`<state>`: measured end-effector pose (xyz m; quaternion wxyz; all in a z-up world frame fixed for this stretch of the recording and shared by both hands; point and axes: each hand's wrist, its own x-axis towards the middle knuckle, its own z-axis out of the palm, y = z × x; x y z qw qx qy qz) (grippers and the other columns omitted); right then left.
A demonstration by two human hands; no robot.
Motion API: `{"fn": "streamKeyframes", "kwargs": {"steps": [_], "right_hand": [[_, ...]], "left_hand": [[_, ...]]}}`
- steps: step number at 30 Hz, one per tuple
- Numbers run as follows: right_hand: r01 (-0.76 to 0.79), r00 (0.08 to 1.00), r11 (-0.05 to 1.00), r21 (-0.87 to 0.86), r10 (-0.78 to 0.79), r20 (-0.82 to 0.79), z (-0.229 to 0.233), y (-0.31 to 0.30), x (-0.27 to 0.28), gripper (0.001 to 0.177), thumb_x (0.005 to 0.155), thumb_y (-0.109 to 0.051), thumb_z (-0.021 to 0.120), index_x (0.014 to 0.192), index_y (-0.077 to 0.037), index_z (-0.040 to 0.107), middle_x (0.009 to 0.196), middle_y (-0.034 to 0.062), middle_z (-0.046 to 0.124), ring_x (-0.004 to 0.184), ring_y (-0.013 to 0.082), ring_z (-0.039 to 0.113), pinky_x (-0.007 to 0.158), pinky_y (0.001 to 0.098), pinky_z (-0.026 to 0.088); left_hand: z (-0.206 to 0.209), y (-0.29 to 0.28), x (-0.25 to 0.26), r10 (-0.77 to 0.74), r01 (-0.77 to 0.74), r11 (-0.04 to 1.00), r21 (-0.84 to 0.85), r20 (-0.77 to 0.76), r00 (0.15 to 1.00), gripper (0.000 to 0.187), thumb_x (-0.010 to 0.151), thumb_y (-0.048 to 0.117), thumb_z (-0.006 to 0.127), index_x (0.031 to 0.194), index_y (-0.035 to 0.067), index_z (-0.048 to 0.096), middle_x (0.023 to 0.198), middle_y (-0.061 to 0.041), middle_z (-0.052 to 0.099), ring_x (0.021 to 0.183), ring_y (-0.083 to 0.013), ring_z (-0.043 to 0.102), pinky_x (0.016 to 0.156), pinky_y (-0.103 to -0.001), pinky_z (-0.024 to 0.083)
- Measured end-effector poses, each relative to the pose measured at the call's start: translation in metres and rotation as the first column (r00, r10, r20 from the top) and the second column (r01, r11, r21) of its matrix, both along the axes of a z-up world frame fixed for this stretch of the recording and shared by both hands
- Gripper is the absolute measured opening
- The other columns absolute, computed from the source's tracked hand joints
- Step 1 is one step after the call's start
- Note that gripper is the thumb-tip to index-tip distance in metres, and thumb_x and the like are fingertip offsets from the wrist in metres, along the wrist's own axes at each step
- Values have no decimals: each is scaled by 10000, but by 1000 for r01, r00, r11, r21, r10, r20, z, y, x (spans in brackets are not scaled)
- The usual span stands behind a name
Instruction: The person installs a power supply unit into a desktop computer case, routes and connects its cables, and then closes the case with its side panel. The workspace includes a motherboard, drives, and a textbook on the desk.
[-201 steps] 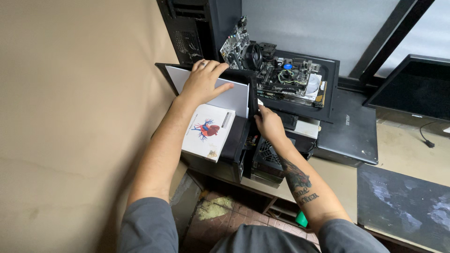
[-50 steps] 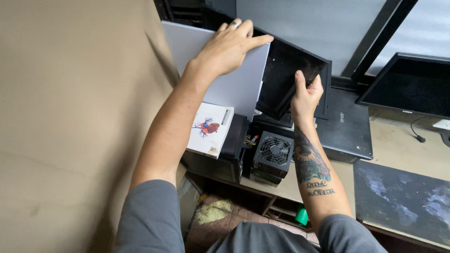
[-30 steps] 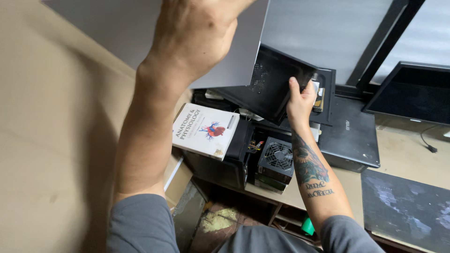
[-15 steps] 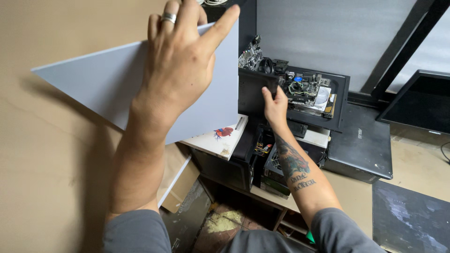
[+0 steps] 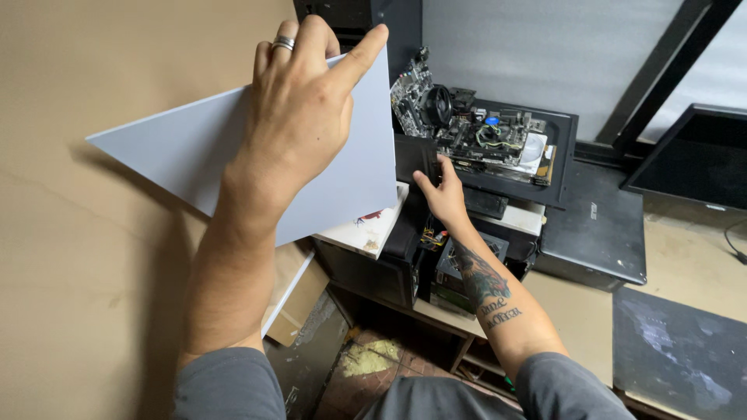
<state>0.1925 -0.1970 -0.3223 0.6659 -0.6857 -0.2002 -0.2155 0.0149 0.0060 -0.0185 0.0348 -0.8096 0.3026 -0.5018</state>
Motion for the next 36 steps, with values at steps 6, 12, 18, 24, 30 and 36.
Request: {"fn": "streamKeyframes", "kwargs": {"steps": [6, 12, 18, 24, 30, 36], "right_hand": [[96, 990, 995, 23, -97, 102, -8, -25, -23, 561, 949, -158, 761, 1419, -19, 487, 1319, 135, 619, 1232, 223, 605, 1024, 372, 504], [-427, 891, 764, 484, 448, 78, 14, -84, -78, 457, 1066, -327, 587, 1378, 6, 562, 1236, 158, 692, 1136, 228, 666, 1024, 377, 525], [-399, 899, 848, 349, 436, -33, 18, -160, -167, 414, 984, -132, 706, 1349, -9, 552, 1283, 97, 643, 1174, 158, 618, 1029, 338, 489], [117, 972, 883, 455, -7, -236, -18, -248, -227, 348, 984, -131, 669, 1299, -5, 595, 1153, 100, 710, 1028, 160, 664, 925, 317, 529], [459, 887, 740, 492, -350, -301, -53, -342, -303, 329, 990, -117, 695, 1269, 23, 589, 1162, 92, 705, 1041, 147, 668, 932, 300, 543], [731, 665, 668, 139, -652, -365, -46, -383, -314, 329, 987, -133, 674, 1256, 32, 581, 1093, 112, 723, 938, 151, 692, 808, 300, 565]], "left_hand": [[-6, -18, -13, -41, 47, 998, 42, -133, 990, 480, 987, -6, 574, 1416, 167, 700, 984, -120, 570, 960, -285, 553, 818, -449, 441], [-22, -67, -10, -215, 224, 975, 14, -229, 949, 502, 929, 10, 552, 1404, 122, 672, 997, -157, 569, 974, -328, 576, 829, -476, 474], [-50, -167, 24, -390, 385, 920, -79, -314, 866, 525, 895, -1, 551, 1383, 149, 672, 1036, -181, 580, 974, -362, 582, 831, -497, 488], [-97, -283, 43, -522, 537, 837, -103, -442, 730, 578, 921, 30, 580, 1482, 170, 574, 1170, -146, 615, 1090, -353, 579, 930, -523, 459], [-167, -320, 32, -613, 589, 761, -272, -597, 517, 599, 912, 315, 718, 1460, 139, 553, 1470, -194, 527, 1346, -391, 486, 1068, -526, 390], [-292, -353, 0, -433, 300, 874, -382, -893, 123, 676, 889, 416, 699, 1479, 133, 526, 1485, -164, 542, 1342, -327, 553, 1111, -425, 452]]}}
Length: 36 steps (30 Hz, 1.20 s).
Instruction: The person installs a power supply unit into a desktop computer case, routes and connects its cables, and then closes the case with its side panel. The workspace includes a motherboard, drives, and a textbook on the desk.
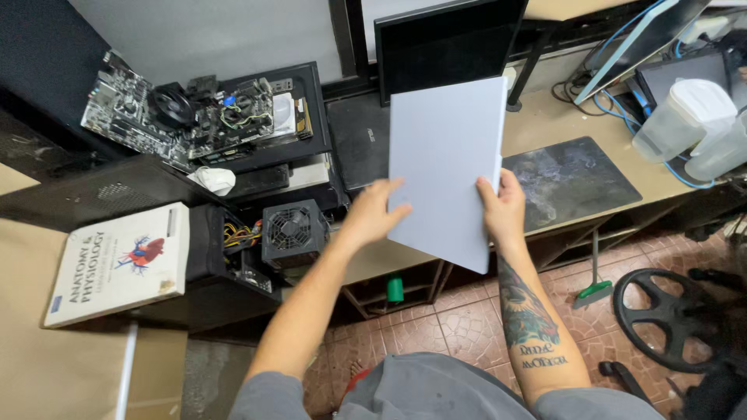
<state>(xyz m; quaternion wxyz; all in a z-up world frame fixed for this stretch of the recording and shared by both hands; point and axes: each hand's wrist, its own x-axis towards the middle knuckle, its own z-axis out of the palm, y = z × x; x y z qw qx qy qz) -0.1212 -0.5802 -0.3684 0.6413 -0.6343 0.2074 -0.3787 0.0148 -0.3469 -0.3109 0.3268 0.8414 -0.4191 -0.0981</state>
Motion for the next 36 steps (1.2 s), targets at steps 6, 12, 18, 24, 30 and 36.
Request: {"fn": "streamKeyframes", "kwargs": {"steps": [6, 12, 18, 24, 30, 36], "right_hand": [[35, 993, 941, -337, -72, -97, 29, 3, 53, 266, 957, -157, 728, 1138, 22, 652, 982, 115, 737, 856, 145, 671, 767, 289, 540], [-62, 992, 871, -487, 0, -125, 54, 27, 139, 195, 916, -159, 754, 1033, -24, 677, 804, 104, 700, 712, 183, 649, 686, 323, 524], [-91, 983, 884, -459, 5, -184, 62, 58, 232, 261, 867, -196, 746, 1068, -48, 668, 764, 117, 709, 706, 243, 706, 668, 371, 539], [-108, 976, 844, -525, -10, -218, 60, 78, 307, 360, 881, -237, 776, 1167, -41, 678, 786, 143, 713, 730, 279, 701, 682, 389, 537], [-291, 957, 882, -371, 262, -128, 1, 35, 327, 417, 957, -287, 715, 1277, -27, 656, 1106, 133, 744, 949, 198, 747, 821, 315, 564], [-159, 943, 883, -442, 4, -332, -135, -37, 313, 510, 875, -329, 756, 1257, -3, 667, 1223, 222, 710, 1104, 329, 670, 923, 399, 527]], "left_hand": [[-68, -12, -34, -108, 96, 992, -77, -169, 980, 1044, 757, 494, 836, 1550, 36, 333, 1558, -258, 408, 1404, -397, 461, 1140, -453, 404], [-73, -27, -47, 23, -30, 994, -106, -60, 998, 1266, 680, 406, 856, 1598, 38, 66, 1602, -276, 310, 1359, -464, 456, 1065, -503, 431], [-82, -43, 9, 326, -321, 920, -225, -15, 945, 957, 850, 232, 690, 1633, 100, 156, 1301, -275, 637, 976, -525, 666, 839, -567, 555], [-103, -52, 79, 484, -451, 794, -407, -24, 875, 679, 912, 129, 605, 1540, 37, 362, 957, -314, 700, 841, -524, 678, 736, -566, 559], [-138, -64, 142, 556, -593, 662, -458, -230, 799, 233, 952, 168, 628, 991, -47, 710, 811, -253, 732, 775, -424, 739, 710, -494, 578], [-153, -75, 172, 438, -701, 549, -455, -557, 705, 289, 953, 151, 610, 1045, -117, 667, 843, -198, 758, 715, -250, 775, 620, -361, 621]]}}
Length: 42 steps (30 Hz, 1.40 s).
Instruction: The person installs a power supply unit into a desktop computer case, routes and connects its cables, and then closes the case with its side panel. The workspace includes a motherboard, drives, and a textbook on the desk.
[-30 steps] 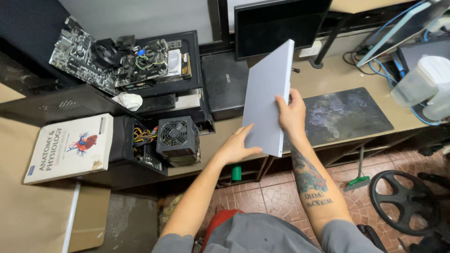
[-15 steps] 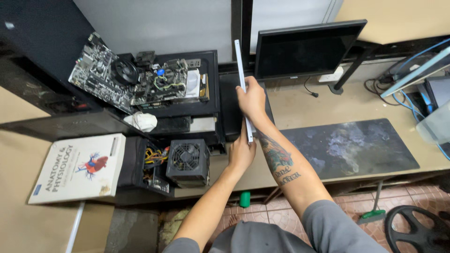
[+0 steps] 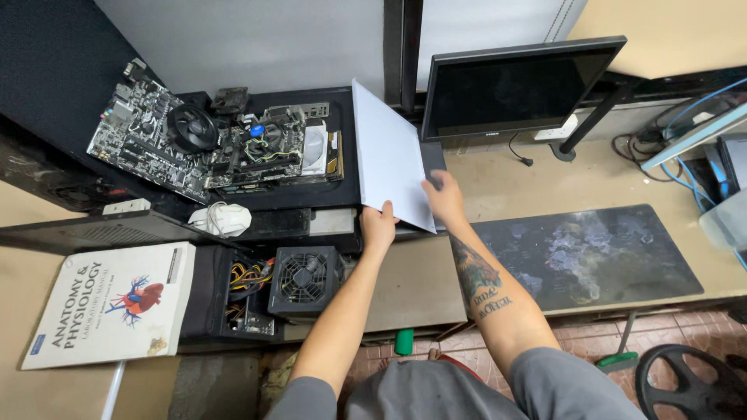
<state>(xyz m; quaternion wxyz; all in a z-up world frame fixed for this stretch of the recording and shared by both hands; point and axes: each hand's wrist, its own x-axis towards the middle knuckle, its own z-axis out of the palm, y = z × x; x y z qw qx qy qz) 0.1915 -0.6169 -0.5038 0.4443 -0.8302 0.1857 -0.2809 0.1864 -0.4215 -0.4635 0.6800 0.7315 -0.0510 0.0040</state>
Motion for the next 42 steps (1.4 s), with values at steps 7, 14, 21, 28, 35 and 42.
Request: {"fn": "streamKeyframes", "kwargs": {"steps": [7, 14, 21, 28, 35, 42], "right_hand": [[-129, 973, 989, 74, 141, -184, -74, -24, -11, 587, 880, -371, 756, 1275, 47, 638, 1158, 242, 717, 1040, 317, 699, 908, 401, 545], [-194, 964, 920, 340, 243, -109, -53, -22, -18, 526, 884, -296, 746, 1264, 40, 606, 1082, 170, 718, 942, 221, 714, 717, 375, 594], [-175, 968, 983, -61, 183, 174, 26, 10, -33, 348, 939, -206, 740, 1227, -22, 678, 1166, 170, 696, 1073, 269, 663, 916, 362, 525], [-528, 765, 849, -29, 491, 416, 138, 111, -51, 287, 967, -113, 710, 1242, -43, 666, 1224, 119, 686, 1116, 236, 676, 919, 332, 531], [-812, 568, 578, 84, 746, 348, 176, 226, -67, 404, 941, -115, 752, 1321, -50, 632, 1167, 88, 683, 984, 161, 648, 897, 304, 544], [-838, 438, 539, -91, 762, 477, 201, 333, -43, 562, 926, -108, 782, 1418, -25, 524, 1303, 131, 662, 1147, 215, 645, 995, 333, 519]], "left_hand": [[-17, -8, 21, 80, -86, 980, -179, -42, 996, 354, 953, 134, 634, 1188, -130, 603, 1061, -198, 716, 827, -226, 740, 605, -341, 660], [-13, -9, 11, 138, -142, 978, -149, -39, 990, 478, 906, 140, 744, 1287, -84, 564, 1111, -172, 713, 887, -210, 724, 645, -340, 625], [-5, -5, -46, 307, -276, 943, -187, 165, 937, 735, 857, 101, 775, 1449, 2, 352, 1412, -173, 498, 1230, -247, 579, 935, -365, 543], [68, 62, -98, 444, -511, 859, -28, 538, 716, 578, 916, 89, 761, 1408, 23, 467, 1379, -161, 548, 1239, -280, 574, 957, -378, 510], [138, 203, -119, 475, -754, 653, 68, 739, 478, 531, 924, 82, 748, 1394, 15, 511, 1390, -192, 551, 1247, -340, 556, 957, -390, 493], [148, 367, -102, 451, -736, 548, 399, 600, 661, 462, 948, 260, 760, 1343, 78, 606, 1234, -125, 644, 1175, -317, 601, 1060, -440, 474]]}}
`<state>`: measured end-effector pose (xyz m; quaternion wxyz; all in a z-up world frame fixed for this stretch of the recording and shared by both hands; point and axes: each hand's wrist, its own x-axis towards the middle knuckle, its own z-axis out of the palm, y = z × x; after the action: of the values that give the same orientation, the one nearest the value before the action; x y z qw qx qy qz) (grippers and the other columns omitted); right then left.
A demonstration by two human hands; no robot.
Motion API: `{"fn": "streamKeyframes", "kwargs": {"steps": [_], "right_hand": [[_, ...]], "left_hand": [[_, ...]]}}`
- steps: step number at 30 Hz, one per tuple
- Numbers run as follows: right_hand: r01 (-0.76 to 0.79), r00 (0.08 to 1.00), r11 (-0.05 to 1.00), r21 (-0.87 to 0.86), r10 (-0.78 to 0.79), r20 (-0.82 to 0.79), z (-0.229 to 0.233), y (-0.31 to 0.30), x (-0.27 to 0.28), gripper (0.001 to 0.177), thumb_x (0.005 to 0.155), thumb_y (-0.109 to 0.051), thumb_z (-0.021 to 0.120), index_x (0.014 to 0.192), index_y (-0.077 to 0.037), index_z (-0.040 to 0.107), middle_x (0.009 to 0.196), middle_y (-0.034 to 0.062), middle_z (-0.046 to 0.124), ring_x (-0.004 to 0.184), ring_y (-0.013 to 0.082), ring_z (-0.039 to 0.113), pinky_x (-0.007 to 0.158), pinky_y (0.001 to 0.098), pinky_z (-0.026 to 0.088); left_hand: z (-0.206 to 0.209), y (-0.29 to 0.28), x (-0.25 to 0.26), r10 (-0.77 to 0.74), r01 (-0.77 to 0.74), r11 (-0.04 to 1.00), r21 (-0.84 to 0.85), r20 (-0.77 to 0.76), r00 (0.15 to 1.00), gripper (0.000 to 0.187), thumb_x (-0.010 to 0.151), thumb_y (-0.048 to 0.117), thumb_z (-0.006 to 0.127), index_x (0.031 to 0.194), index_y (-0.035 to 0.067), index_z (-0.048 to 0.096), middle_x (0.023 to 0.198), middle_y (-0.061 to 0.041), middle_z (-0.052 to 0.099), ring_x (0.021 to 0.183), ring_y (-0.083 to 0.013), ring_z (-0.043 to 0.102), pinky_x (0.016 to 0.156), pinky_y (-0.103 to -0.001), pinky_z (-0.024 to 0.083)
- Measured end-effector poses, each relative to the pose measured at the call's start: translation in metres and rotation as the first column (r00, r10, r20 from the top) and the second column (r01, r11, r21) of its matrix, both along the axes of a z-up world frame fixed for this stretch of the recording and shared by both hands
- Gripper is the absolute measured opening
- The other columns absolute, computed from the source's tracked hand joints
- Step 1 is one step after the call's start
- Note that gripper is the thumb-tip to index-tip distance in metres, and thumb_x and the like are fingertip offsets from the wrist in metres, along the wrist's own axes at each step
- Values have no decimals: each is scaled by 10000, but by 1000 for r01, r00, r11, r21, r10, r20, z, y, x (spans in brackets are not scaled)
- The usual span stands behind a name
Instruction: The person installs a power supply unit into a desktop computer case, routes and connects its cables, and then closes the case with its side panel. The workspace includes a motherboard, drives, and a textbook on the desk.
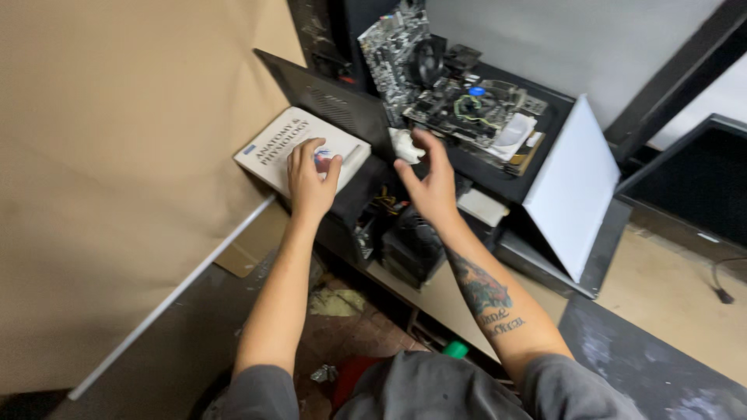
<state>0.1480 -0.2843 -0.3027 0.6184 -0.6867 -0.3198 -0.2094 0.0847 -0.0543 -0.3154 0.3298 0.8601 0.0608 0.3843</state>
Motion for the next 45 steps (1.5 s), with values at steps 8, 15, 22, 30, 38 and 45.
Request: {"fn": "streamKeyframes", "kwargs": {"steps": [8, 15, 22, 30, 38, 45], "right_hand": [[448, 827, 807, -384, -211, 521, 93, 86, 18, 557, 862, -150, 842, 1360, -66, 605, 1319, 158, 652, 1181, 375, 638, 1025, 450, 526], [467, 852, 273, -841, -395, 345, 118, 133, 52, 373, 817, -334, 808, 1121, -133, 727, 839, 157, 742, 812, 370, 722, 803, 486, 545], [589, 795, 273, -761, -365, 484, 136, 121, 51, 214, 890, -314, 770, 1003, -133, 768, 789, 162, 734, 749, 379, 716, 675, 481, 568], [731, 679, 461, -502, -562, 473, 176, 29, -24, 223, 989, -253, 819, 1111, -75, 764, 840, 158, 723, 739, 317, 709, 677, 404, 547], [544, 839, 824, 161, -533, -105, 79, -74, -68, 217, 1122, -135, 687, 1253, 33, 647, 1187, 65, 708, 1076, 127, 617, 970, 290, 518], [443, 821, 613, 655, 16, -570, -11, -74, -136, 482, 1023, -146, 535, 1494, -92, 451, 1386, 84, 593, 1233, 239, 604, 1064, 431, 501]], "left_hand": [[9, 94, 63, -155, 307, 854, 420, -359, 920, 847, 825, 603, 746, 1413, 27, 547, 1519, -205, 457, 1445, -417, 347, 1173, -560, 255], [-3, 92, 69, -212, 392, 859, 330, -467, 858, 959, 795, 722, 688, 1460, 56, 503, 1571, -199, 380, 1486, -401, 269, 1222, -549, 161], [4, 93, 68, -195, 411, 856, 313, -540, 819, 1009, 781, 786, 638, 1484, 80, 474, 1590, -193, 339, 1508, -382, 222, 1223, -544, 125], [4, 94, 67, -235, 446, 845, 294, -544, 805, 973, 802, 745, 665, 1469, 58, 490, 1588, -212, 339, 1498, -401, 231, 1214, -548, 136], [6, 40, 67, -576, 575, 817, -43, -96, 812, 732, 908, 606, 667, 1394, 61, 613, 1479, -142, 609, 1399, -315, 575, 1181, -452, 491], [-56, -36, 46, -977, 634, 26, -773, 114, 179, 1018, 906, 474, 710, 1570, -101, 195, 1475, -286, 484, 1266, -284, 592, 1061, -392, 515]]}}
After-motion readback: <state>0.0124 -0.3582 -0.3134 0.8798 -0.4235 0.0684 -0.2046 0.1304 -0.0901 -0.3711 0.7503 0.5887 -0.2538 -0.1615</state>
